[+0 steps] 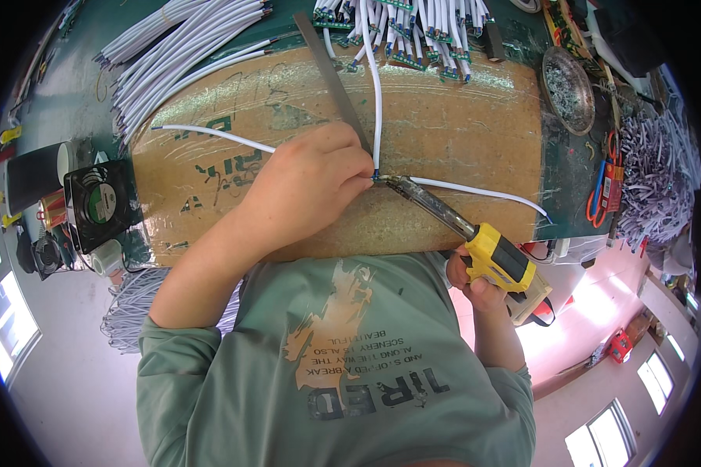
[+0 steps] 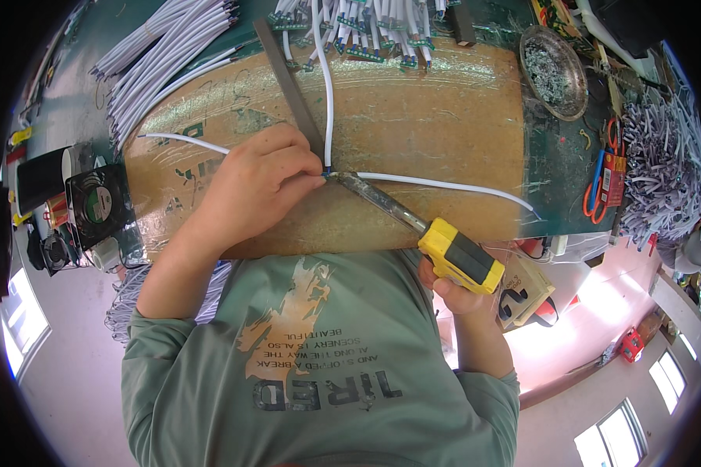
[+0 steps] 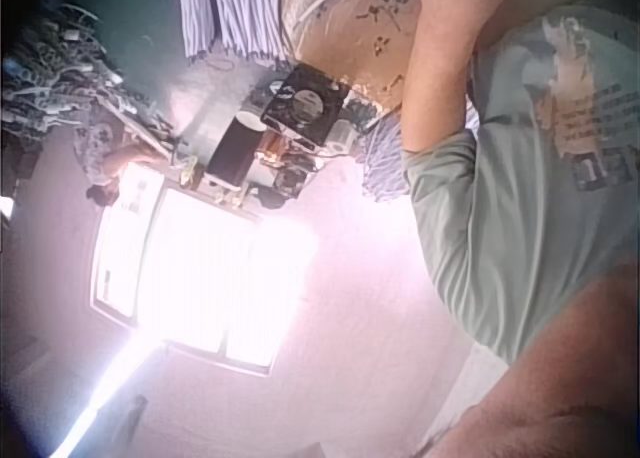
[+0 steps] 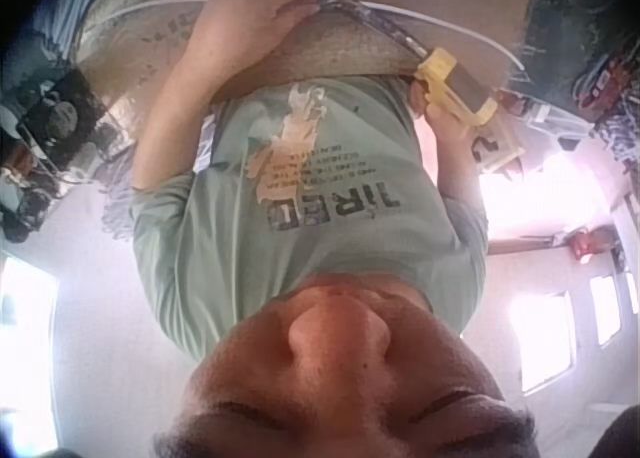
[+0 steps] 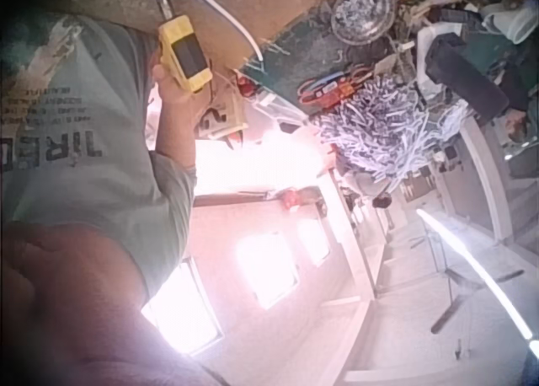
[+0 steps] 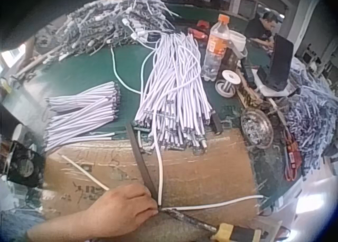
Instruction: The person aligns wires onto small circuit boards by hand and solders the connections using a soldering gun.
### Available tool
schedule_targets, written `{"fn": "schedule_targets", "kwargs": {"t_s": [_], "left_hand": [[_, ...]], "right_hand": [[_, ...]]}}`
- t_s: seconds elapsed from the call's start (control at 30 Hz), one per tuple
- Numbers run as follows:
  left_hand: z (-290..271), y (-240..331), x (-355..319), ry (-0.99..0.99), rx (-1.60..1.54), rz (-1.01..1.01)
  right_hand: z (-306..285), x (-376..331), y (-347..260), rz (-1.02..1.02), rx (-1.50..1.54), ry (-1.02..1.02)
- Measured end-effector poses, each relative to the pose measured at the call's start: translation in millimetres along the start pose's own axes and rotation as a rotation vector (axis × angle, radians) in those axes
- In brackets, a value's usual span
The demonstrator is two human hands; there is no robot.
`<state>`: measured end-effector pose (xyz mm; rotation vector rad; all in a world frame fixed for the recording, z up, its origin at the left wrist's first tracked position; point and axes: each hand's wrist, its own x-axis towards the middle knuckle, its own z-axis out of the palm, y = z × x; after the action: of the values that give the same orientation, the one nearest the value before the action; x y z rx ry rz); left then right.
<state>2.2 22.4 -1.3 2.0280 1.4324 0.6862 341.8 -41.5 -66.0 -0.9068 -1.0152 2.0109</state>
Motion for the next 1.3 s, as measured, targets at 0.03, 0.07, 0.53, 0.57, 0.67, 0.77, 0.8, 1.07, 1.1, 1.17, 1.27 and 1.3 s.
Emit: {"fn": "schedule_targets", "kwargs": {"t_s": [0.03, 0.07, 0.53, 0.57, 0.67, 0.77, 0.8, 1.07, 1.1, 1.17, 1.27, 1.3], "left_hand": [[0.0, 0.1, 0.4, 0.0, 0.0, -0.002], [0.1, 0.5, 0.9, 0.001, 0.0, -0.001], [-4.0, 7.5, 4.0, -0.019, -0.013, -0.012], [-1.9, 5.4, 2.5, -0.004, -0.009, -0.015], [-0.2, 6.9, -1.5, -0.001, -0.01, -0.059], [-3.1, 14.2, -0.8, -0.014, 0.015, -0.085], [-3.5, 14.7, -0.6, -0.006, 0.019, -0.059], [0.4, 12.4, 5.7, -0.035, 0.037, -0.061], [0.4, 12.8, 4.7, -0.043, 0.035, -0.045], [0.2, 14.4, 3.5, -0.017, 0.003, -0.081], [2.4, 10.4, 1.3, 0.008, 0.004, -0.044], [2.9, 10.5, 0.4, -0.003, 0.001, -0.03]], "right_hand": [[-0.4, 0.2, -0.2, -0.001, 0.0, -0.001], [-1.0, 0.6, -0.7, -0.001, 0.005, -0.002], [-31.0, 40.4, -80.8, -0.367, 0.078, 0.517], [-36.3, 49.0, -93.2, -0.342, 0.155, 0.691], [-78.7, 62.4, -104.4, -0.3, 0.152, 0.713], [-91.2, 69.1, -115.1, -0.177, 0.182, 0.757], [-95.1, 70.7, -114.9, -0.205, 0.181, 0.759], [-107.9, 62.2, -119.7, 0.017, -0.563, 1.025], [-108.8, 58.5, -121.3, 0.116, -0.885, 1.072], [-104.8, 55.4, -121.6, 0.082, -0.914, 1.093], [-88.6, 51.6, -132.9, 0.175, -1.125, 1.071], [-86.1, 50.0, -129.7, 0.178, -1.118, 1.09]]}}
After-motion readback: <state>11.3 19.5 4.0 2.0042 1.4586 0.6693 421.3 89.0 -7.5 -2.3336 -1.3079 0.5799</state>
